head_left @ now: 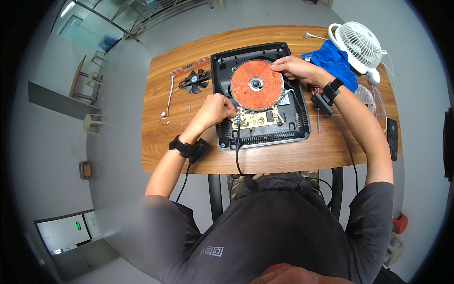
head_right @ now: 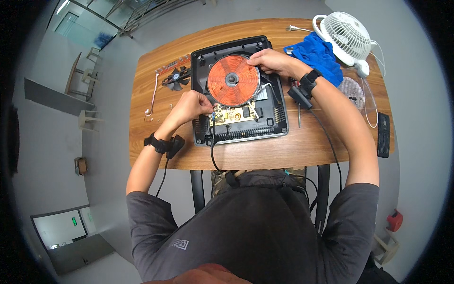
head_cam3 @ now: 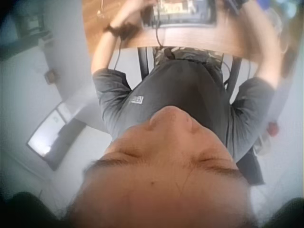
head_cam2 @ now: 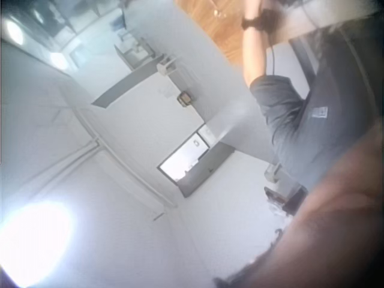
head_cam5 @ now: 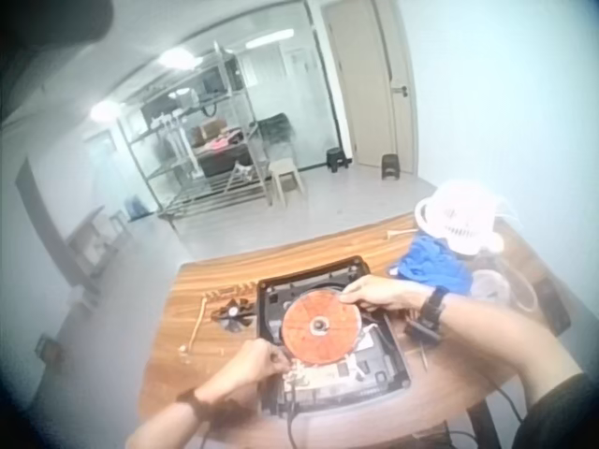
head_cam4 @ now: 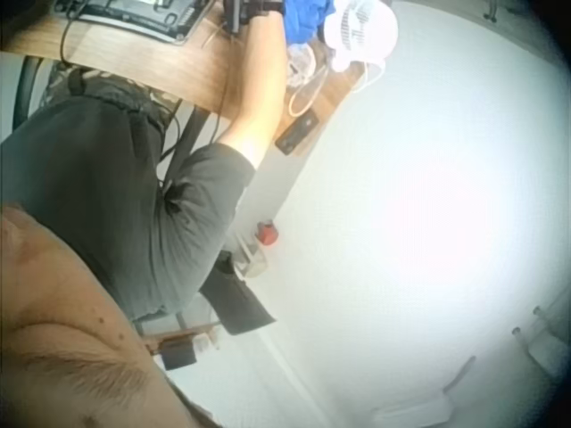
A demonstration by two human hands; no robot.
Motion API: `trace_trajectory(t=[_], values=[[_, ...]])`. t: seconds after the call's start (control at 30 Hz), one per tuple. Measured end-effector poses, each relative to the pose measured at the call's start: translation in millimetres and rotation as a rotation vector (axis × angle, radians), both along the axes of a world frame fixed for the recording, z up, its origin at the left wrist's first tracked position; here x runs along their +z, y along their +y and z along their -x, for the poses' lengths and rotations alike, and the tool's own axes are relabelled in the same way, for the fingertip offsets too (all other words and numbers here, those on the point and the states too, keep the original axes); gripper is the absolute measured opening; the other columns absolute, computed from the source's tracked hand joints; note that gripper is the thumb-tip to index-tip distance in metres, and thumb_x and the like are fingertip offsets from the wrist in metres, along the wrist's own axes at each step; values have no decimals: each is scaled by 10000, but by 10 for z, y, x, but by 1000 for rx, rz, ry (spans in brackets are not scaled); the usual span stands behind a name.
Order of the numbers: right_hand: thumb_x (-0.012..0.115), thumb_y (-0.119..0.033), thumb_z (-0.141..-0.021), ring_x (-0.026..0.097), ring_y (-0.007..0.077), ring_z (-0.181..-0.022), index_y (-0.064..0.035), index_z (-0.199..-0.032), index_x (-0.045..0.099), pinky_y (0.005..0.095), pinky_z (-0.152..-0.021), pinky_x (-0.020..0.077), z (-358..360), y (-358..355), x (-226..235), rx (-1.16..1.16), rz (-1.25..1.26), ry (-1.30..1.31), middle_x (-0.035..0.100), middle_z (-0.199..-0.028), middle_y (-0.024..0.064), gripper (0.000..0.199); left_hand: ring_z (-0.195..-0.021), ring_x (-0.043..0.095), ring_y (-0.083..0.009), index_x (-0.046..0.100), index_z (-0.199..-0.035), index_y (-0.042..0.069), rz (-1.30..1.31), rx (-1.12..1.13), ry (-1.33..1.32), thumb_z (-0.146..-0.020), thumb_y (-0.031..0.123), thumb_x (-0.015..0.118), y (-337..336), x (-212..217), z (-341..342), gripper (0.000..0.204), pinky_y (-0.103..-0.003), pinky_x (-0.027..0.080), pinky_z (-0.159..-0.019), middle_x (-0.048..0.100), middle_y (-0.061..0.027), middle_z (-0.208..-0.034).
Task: The person disassembles a small appliance, removes a fan, and wipes the interior with a blue cloth. They then reassemble the unit by placing a copper-colored circular component and securing it with a screwdriver.
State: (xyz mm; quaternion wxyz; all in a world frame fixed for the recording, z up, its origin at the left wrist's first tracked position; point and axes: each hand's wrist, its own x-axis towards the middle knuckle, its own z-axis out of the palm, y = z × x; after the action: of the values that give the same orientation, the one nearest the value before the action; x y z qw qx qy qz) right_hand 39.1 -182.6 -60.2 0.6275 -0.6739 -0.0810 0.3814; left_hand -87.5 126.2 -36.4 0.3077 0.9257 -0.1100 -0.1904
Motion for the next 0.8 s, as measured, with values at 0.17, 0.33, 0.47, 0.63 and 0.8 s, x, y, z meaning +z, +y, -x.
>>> trace_trajectory(t=[0.17, 0.33, 0.47, 0.63, 0.8], values=[[605, -212, -1017, 245, 32, -501, -100, -945, 676, 243, -465, 187, 11, -12, 37, 3, 0, 6, 370, -617, -113, 151, -616, 678, -99, 758, -867, -37, 14, 43, 201, -825, 30, 765, -28, 114, -58, 79, -233, 546, -541, 730, -69, -720], [624, -229, -1016, 237, 20, -480, -123, -995, 660, 232, -450, 169, -15, -7, -1, 12, -7, 18, 367, -620, -130, 114, -676, 707, -142, 760, -873, -17, -35, -59, 77, -789, 80, 802, 13, 4, -99, 135, -288, 564, -631, 746, -94, -761], [627, -229, -1015, 242, 17, -485, -128, -992, 662, 228, -450, 170, -11, -27, 1, 13, -1, 17, 370, -628, -134, 109, -745, 728, -196, 768, -886, 12, -39, -108, -38, -761, 121, 824, 51, -74, -105, 175, -336, 559, -709, 751, -108, -784], [611, -225, -1017, 254, 23, -523, -114, -937, 666, 235, -474, 194, 26, 0, 70, 15, 28, -1, 377, -642, -119, 148, -749, 727, -218, 765, -863, 11, -60, -88, -47, -760, 114, 827, 31, -66, -66, 157, -342, 556, -704, 749, -115, -783], [629, -233, -1014, 244, 15, -502, -123, -995, 682, 227, -460, 170, 27, 24, 32, 35, 88, -53, 387, -640, -131, 123, -662, 706, -179, 761, -827, 8, -33, -87, -13, -741, 90, 842, 40, -94, -117, 145, -327, 550, -623, 737, -109, -739]])
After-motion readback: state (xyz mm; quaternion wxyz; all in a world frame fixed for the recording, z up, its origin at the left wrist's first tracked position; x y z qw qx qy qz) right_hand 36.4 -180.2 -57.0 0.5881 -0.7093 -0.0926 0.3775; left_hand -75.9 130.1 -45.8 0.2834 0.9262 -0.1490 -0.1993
